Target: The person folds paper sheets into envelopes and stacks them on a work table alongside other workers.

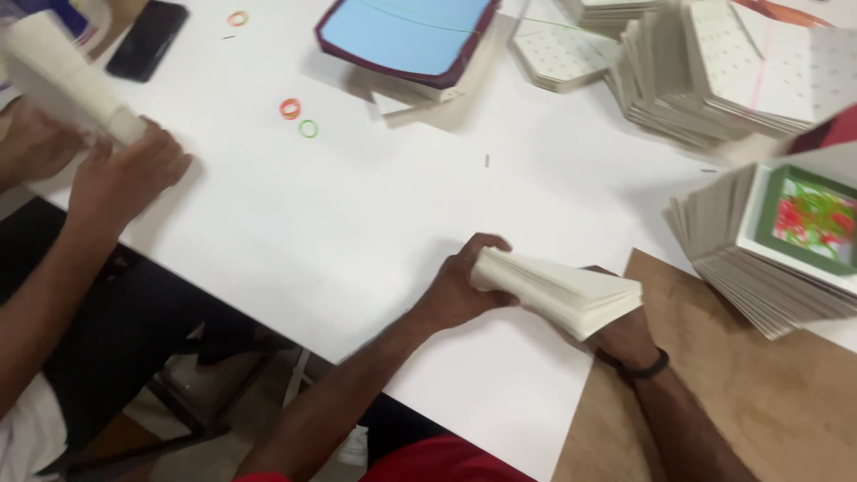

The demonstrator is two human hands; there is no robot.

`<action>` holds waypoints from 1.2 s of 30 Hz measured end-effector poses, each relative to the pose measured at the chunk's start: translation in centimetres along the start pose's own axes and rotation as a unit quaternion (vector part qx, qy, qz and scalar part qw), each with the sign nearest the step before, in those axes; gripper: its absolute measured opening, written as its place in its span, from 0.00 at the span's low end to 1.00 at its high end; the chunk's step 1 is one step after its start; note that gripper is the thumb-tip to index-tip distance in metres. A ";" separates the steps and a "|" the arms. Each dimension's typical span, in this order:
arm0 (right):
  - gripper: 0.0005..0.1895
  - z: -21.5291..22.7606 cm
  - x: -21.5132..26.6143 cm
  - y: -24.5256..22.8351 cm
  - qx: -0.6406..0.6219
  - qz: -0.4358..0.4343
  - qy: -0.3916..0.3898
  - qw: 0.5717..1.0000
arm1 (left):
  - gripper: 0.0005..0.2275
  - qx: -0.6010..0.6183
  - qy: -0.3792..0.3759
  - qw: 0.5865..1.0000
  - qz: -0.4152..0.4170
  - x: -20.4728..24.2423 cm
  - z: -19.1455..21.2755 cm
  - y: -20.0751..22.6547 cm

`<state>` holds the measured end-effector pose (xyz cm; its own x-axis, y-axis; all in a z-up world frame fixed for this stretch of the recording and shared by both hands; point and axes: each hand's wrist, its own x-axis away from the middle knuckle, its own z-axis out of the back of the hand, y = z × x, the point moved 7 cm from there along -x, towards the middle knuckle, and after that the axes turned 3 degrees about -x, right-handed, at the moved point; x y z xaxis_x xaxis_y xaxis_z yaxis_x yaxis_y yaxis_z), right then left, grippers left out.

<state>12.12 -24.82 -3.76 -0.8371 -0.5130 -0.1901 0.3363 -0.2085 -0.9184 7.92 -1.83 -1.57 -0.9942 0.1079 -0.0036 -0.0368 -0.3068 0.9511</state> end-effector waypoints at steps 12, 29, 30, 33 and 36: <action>0.19 -0.3 -0.2 -0.5 -0.042 0.005 0.000 0.999 | 0.22 0.016 -0.029 0.999 -0.007 0.0 -0.5 -2.2; 0.25 -0.3 -0.8 2.4 -0.100 -0.141 0.008 0.985 | 0.35 0.044 0.073 0.992 0.093 1.2 3.9 -4.1; 0.25 -0.4 -0.7 2.8 -0.169 -0.135 0.003 0.976 | 0.41 0.058 0.133 0.983 0.108 1.7 5.8 -4.8; 0.20 -0.9 -1.0 1.5 -0.237 -0.119 -0.009 0.964 | 0.37 0.085 0.248 0.956 0.133 4.3 13.8 -4.5; 0.14 -1.3 -1.0 1.4 -0.244 -0.124 -0.006 0.962 | 0.26 0.182 0.291 0.934 0.102 7.0 19.7 -1.0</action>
<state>12.91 -23.54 -5.29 -0.8594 -0.5080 0.0575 -0.1182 0.0879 -0.9891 2.98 17.87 3.51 -0.8676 -0.4818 0.1230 0.0916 0.0882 0.9919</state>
